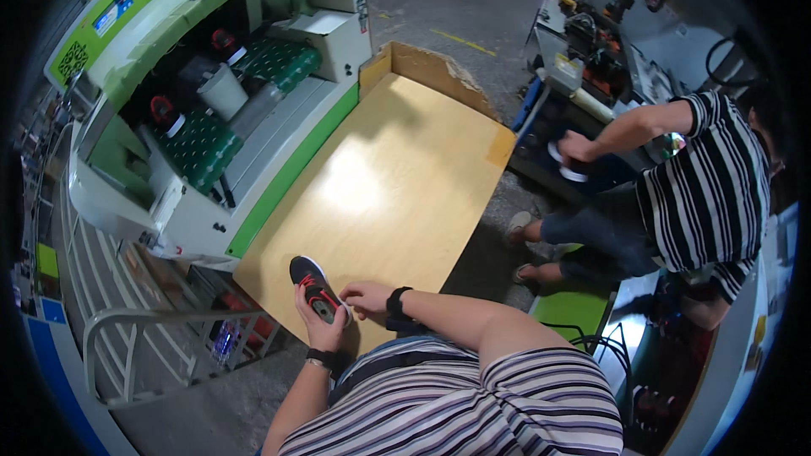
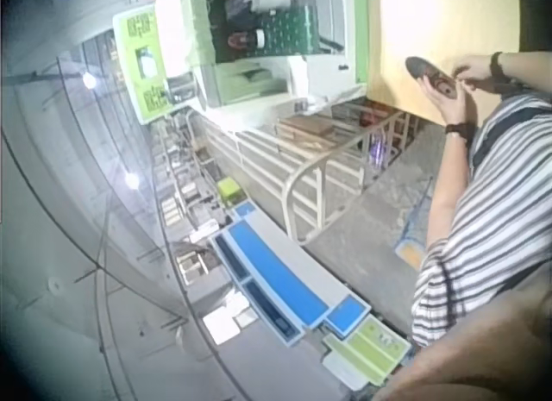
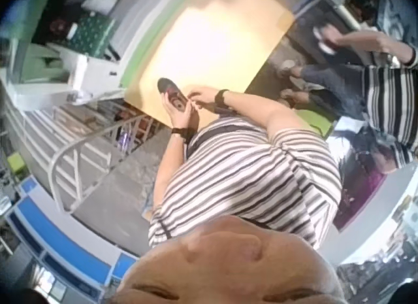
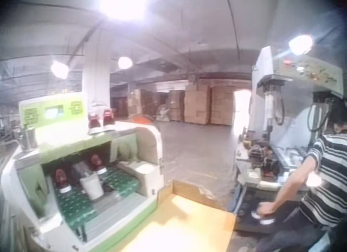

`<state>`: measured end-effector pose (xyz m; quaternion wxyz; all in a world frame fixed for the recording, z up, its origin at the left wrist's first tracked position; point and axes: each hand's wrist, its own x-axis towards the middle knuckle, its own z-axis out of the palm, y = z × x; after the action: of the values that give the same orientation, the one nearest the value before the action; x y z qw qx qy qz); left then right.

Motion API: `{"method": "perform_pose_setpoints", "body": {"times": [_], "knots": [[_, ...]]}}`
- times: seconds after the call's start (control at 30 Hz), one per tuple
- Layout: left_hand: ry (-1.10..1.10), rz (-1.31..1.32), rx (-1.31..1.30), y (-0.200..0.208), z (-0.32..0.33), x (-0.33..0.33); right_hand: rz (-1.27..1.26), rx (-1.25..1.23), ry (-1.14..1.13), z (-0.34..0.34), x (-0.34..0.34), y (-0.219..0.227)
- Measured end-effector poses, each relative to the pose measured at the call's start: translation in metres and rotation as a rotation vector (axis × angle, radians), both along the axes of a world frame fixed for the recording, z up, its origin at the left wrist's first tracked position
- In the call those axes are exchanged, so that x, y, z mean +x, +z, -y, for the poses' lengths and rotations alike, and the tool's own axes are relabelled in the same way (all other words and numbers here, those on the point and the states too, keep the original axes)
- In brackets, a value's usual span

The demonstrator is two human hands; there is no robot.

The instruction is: Operating a machine to process and assemble components of athletic shoes in a factory environment.

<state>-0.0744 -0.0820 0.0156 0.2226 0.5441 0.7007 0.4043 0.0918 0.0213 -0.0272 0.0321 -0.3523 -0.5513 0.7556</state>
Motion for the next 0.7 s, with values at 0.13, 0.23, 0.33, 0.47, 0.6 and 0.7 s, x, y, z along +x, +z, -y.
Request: {"method": "perform_pose_setpoints", "body": {"times": [0.13, 0.23, 0.33, 0.47, 0.6, 0.7], "knots": [[-0.008, 0.014, 0.015, 0.003, -0.003, 0.004, 0.071, 0.419, 0.000, 0.007, -0.005, 0.010], [0.008, 0.054, 0.025, 0.007, -0.006, 0.006, 0.107, 0.470, 0.031, 0.009, -0.009, 0.017], [0.015, 0.143, 0.001, 0.013, -0.014, -0.001, 0.162, 0.564, 0.093, -0.003, -0.016, 0.028], [0.046, 0.220, 0.012, 0.010, -0.026, -0.015, 0.295, 1.173, -0.190, -0.082, -0.008, 0.059], [-0.025, 0.077, 0.006, 0.008, -0.019, -0.020, 0.911, 1.472, -0.483, -0.180, 0.072, 0.121], [-0.051, 0.109, 0.002, 0.009, -0.020, -0.015, 1.017, 0.824, -0.732, -0.202, 0.154, 0.099]]}}
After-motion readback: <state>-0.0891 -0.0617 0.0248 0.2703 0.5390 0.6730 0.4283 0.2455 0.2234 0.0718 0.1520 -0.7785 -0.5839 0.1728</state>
